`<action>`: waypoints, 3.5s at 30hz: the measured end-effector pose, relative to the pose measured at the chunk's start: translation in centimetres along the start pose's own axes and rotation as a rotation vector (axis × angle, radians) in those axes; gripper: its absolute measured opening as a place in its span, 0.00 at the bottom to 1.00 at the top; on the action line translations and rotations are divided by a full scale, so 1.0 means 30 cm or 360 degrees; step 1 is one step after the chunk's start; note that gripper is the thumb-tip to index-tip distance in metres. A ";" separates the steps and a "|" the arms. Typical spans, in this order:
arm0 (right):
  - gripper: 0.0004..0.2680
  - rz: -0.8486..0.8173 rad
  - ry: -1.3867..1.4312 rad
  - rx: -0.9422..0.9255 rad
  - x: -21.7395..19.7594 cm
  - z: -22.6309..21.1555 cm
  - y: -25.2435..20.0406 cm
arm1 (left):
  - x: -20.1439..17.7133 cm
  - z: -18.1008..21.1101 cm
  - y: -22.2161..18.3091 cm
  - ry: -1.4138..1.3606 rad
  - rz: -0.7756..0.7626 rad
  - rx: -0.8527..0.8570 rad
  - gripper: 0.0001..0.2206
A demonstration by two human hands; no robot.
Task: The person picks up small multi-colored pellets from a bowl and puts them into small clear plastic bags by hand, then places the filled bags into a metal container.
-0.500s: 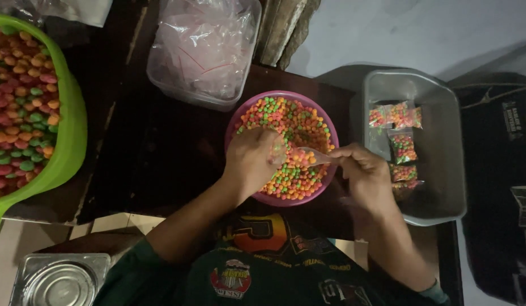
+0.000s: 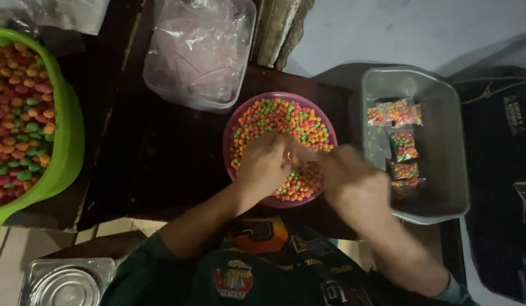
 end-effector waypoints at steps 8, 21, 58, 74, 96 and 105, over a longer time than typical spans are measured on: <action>0.04 -0.0054 0.0409 0.0260 0.247 -0.027 -0.144 | -0.119 0.002 0.014 -0.1384 -0.0162 -0.0621 0.23; 0.02 0.0344 0.1861 0.0633 0.103 -0.098 0.018 | -0.174 0.070 0.024 -0.2237 -0.0748 -0.1090 0.43; 0.04 0.0356 0.2016 0.0708 0.133 -0.096 0.005 | -0.080 0.101 0.000 -0.1350 0.0113 -0.0241 0.03; 0.05 0.0418 0.1720 0.0666 0.189 -0.143 -0.060 | -0.135 0.114 -0.022 -0.1302 0.0222 -0.0070 0.05; 0.06 0.0439 0.1549 0.0557 0.192 -0.128 -0.080 | -0.163 0.108 -0.005 -0.1097 0.0149 -0.0045 0.04; 0.13 0.0420 0.1659 0.0644 0.153 -0.124 -0.061 | -0.155 0.117 -0.011 -0.1004 0.0098 0.0134 0.03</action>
Point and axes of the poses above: each hand's wrist, its own y-axis towards the middle knuckle, its own x-axis out of the palm, z = x × y, the point moved 1 cm from there along y, towards the middle knuckle, and after that the axes turned 12 degrees about -y, right-handed, at the moved point
